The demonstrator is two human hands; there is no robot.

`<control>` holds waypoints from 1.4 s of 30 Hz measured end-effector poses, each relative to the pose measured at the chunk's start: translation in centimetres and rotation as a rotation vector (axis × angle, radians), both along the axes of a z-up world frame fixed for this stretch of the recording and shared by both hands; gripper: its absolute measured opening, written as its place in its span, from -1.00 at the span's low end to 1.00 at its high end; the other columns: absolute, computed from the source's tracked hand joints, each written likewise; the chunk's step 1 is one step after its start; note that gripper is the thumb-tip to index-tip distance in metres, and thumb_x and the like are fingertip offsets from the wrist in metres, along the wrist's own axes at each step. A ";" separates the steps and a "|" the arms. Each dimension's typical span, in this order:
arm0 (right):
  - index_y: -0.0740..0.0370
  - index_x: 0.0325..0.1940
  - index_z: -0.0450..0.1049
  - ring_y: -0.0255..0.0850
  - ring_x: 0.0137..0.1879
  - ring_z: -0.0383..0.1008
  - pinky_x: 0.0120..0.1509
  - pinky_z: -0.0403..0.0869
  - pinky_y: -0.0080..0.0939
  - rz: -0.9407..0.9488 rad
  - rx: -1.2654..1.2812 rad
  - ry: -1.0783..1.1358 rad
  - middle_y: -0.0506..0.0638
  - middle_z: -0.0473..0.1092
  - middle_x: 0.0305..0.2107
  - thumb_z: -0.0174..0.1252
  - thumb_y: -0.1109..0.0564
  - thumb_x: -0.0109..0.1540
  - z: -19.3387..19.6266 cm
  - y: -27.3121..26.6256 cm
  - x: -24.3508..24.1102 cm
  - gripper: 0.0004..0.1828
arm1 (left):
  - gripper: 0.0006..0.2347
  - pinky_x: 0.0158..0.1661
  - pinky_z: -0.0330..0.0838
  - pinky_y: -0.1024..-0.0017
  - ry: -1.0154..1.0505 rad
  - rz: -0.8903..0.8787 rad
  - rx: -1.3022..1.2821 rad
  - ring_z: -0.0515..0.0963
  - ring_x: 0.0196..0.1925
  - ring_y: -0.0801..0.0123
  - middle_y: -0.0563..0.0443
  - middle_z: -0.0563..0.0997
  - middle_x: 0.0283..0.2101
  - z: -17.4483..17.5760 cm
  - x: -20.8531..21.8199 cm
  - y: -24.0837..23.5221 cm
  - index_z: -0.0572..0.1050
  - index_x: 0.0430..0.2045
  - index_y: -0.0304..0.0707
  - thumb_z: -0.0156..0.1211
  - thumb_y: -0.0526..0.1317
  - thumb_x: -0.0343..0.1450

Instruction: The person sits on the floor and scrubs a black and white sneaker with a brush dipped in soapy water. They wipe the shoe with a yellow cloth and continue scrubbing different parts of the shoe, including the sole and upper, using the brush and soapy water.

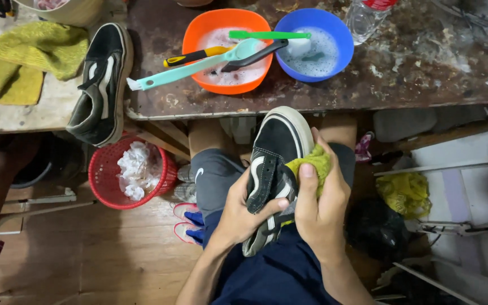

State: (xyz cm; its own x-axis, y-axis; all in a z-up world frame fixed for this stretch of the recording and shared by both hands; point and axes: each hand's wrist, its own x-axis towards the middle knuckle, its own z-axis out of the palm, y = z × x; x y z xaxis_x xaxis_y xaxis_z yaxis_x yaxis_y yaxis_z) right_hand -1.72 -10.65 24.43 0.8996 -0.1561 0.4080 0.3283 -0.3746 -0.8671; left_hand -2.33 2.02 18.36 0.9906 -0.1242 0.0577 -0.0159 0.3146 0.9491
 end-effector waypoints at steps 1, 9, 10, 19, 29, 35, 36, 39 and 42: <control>0.50 0.19 0.19 0.13 0.21 0.31 0.27 0.29 -0.01 0.009 -0.118 0.005 0.35 0.28 0.08 -0.22 0.12 0.32 0.0 -0.1 -0.1 -0.55 | -0.67 -0.29 0.37 0.52 0.022 0.018 0.109 0.41 -0.30 0.51 0.06 0.50 -0.38 0.5 -0.2 0.0 0.44 -0.27 -0.33 0.38 -0.26 0.16; 0.53 0.25 0.14 0.13 0.02 0.31 0.17 0.30 -0.02 -0.027 -0.380 0.014 0.36 0.29 0.05 -0.26 0.19 0.34 -1.3 -0.2 -0.9 -0.56 | -0.67 -0.22 0.32 0.55 0.004 0.118 0.187 0.37 -0.30 0.54 0.17 0.43 -0.35 -0.7 -0.9 -1.7 0.39 -0.27 -0.23 0.29 -0.06 0.24; 0.56 0.22 0.15 0.13 -0.01 0.32 0.12 0.33 0.00 -0.013 -0.403 0.020 0.36 0.30 0.04 -0.23 0.20 0.33 -1.6 -0.2 -1.1 -0.56 | -0.69 -0.27 0.32 0.54 0.016 0.168 0.168 0.36 -0.33 0.55 0.17 0.41 -0.39 -1.1 -1.0 -2.0 0.38 -0.33 -0.23 0.24 -0.03 0.26; 0.57 0.16 0.19 0.12 -0.17 0.33 -0.02 0.28 0.01 0.121 -0.524 0.025 0.30 0.32 -0.14 -0.21 0.20 0.32 -1.5 -0.3 -1.8 -0.60 | -0.80 -0.31 0.31 0.50 0.018 0.306 0.220 0.34 -0.36 0.52 0.11 0.39 -0.41 -2.4 -0.9 -2.5 0.35 -0.36 -0.25 0.14 -0.14 0.33; 0.45 0.07 0.34 -0.04 -0.20 0.30 -0.10 0.35 -0.09 0.326 -0.970 -0.013 0.16 0.35 -0.12 -0.02 0.05 0.23 -2.9 -2.1 -5.2 -0.56 | -0.74 -0.15 0.35 0.52 0.037 0.387 0.275 0.40 -0.25 0.48 0.08 0.46 -0.30 0.4 -0.1 -0.2 0.38 -0.24 -0.30 0.19 -0.16 0.32; 0.56 0.10 0.28 0.05 0.16 0.39 0.29 0.34 -0.09 0.104 -0.325 0.084 0.31 0.34 0.04 -0.20 -0.02 0.24 -1.7 -6.1 -5.9 -0.43 | -0.54 0.06 0.33 0.42 0.374 0.091 -0.063 0.46 0.01 0.35 -0.04 0.51 -0.04 1.5 -0.3 0.2 0.37 -0.01 -0.34 0.12 -0.04 0.28; 0.56 0.10 0.28 0.05 0.16 0.39 0.29 0.34 -0.09 0.108 -0.327 0.081 0.31 0.34 0.04 -0.20 -0.02 0.24 -1.2 -5.2 -5.0 -0.43 | -0.54 0.06 0.33 0.42 0.372 0.096 -0.065 0.46 0.01 0.35 -0.04 0.51 -0.04 1.5 -0.3 0.1 0.37 -0.01 -0.34 0.12 -0.04 0.28; 0.25 0.11 -0.05 0.09 -0.18 0.31 -0.06 0.39 -0.04 -0.160 -0.146 -0.294 0.36 0.17 -0.16 -0.11 0.01 0.30 0.1 -3.0 -2.8 -0.57 | -0.54 0.12 0.26 0.44 0.425 0.016 -0.136 0.42 0.07 0.37 -0.03 0.48 0.02 1.5 -0.6 -0.4 0.33 0.06 -0.34 0.07 -0.09 0.31; 0.41 -0.09 0.33 0.07 -0.10 0.31 0.04 0.29 -0.04 -0.061 -0.378 -0.326 0.28 0.29 -0.19 0.09 0.14 0.25 0.7 -1.8 -0.9 -0.73 | -0.57 0.08 0.30 0.44 0.344 0.001 -0.148 0.43 0.03 0.40 -0.03 0.48 -0.03 1.0 -0.8 -0.9 0.33 0.04 -0.36 0.08 -0.10 0.34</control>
